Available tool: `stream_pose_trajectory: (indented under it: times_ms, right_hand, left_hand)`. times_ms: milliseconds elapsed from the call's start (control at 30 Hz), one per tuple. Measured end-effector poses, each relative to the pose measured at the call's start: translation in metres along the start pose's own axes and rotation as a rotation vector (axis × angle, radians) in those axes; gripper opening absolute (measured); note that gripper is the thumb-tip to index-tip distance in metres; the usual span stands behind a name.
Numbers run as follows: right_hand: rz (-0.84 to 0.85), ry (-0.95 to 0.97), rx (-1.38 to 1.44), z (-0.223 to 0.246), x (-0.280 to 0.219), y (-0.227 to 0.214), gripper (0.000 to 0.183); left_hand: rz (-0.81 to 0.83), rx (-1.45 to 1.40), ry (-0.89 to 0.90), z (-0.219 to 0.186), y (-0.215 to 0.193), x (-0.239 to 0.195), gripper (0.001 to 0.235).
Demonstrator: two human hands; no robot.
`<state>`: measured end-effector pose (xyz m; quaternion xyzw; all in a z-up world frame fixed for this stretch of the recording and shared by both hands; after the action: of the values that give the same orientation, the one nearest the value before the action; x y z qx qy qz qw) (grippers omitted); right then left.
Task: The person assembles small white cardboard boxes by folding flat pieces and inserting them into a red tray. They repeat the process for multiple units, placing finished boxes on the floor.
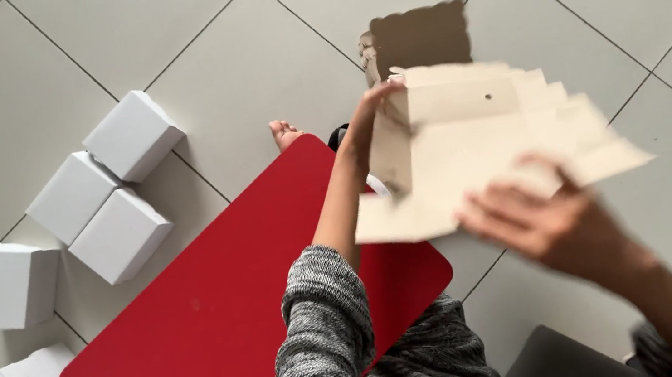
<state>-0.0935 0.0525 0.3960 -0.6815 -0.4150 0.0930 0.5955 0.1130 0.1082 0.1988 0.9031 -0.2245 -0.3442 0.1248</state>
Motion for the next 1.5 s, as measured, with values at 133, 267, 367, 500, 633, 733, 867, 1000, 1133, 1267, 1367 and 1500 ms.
stream_pose_trajectory:
  times_ms: [133, 267, 367, 500, 633, 733, 867, 1000, 1133, 1267, 1367, 1500]
  right_hand:
    - [0.047, -0.068, 0.158, 0.046, -0.017, 0.015, 0.024]
    - [-0.011, -0.036, 0.266, 0.062, -0.001, -0.001, 0.026]
    - [-0.059, -0.083, 0.395, 0.1, 0.013, 0.002, 0.026]
    - [-0.074, -0.231, 0.641, 0.165, 0.038, 0.018, 0.027]
    - [-0.022, -0.332, 0.733, 0.237, 0.063, 0.041, 0.022]
    - [0.035, -0.402, 0.694, 0.282, 0.07, 0.078, 0.039]
    - [-0.064, -0.258, 0.594, 0.305, 0.089, 0.118, 0.02]
    - [0.107, -0.178, 0.52, 0.316, 0.081, 0.173, 0.046]
    - [0.091, 0.054, 0.5, 0.259, 0.055, 0.183, 0.064]
    - [-0.066, 0.227, 0.417, 0.232, 0.044, 0.167, 0.069]
    - [-0.106, 0.077, 0.401, 0.268, 0.047, 0.136, 0.049]
    - [-0.053, 0.013, 0.491, 0.267, 0.038, 0.124, 0.04]
  left_hand:
    - [0.047, -0.027, -0.057, 0.038, -0.034, 0.021, 0.111]
    - [-0.053, 0.173, 0.183, 0.015, -0.089, -0.03, 0.064]
    - [0.029, 0.073, 0.387, -0.002, -0.135, -0.099, 0.043]
    - [0.121, 0.057, 0.522, 0.009, -0.219, -0.188, 0.06]
    - [-0.581, 0.785, 0.128, 0.046, -0.29, -0.308, 0.09]
    - [-0.703, 1.086, 0.38, 0.067, -0.275, -0.375, 0.073]
    - [-0.534, 1.413, 0.614, 0.153, -0.223, -0.387, 0.053]
    - [-0.468, 1.629, 0.547, 0.214, -0.203, -0.379, 0.068]
    - [-0.707, 1.698, 0.653, 0.229, -0.233, -0.399, 0.065]
    - [-0.834, 1.631, 0.499, 0.229, -0.257, -0.41, 0.075]
    - [-0.797, 1.659, 0.542, 0.233, -0.246, -0.415, 0.069]
    - [-0.731, 1.711, 0.589, 0.226, -0.242, -0.44, 0.107]
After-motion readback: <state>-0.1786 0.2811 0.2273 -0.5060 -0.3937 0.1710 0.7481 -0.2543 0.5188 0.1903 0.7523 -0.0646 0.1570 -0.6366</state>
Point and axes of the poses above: each hand's wrist, its own x-axis towards the middle knuckle, its own y-axis out of the palm, z = x × y, the point moved 8 cm from there along x, towards the middle knuckle, and after that the axes turned 1 degree about -z, right-handed, at the moved point
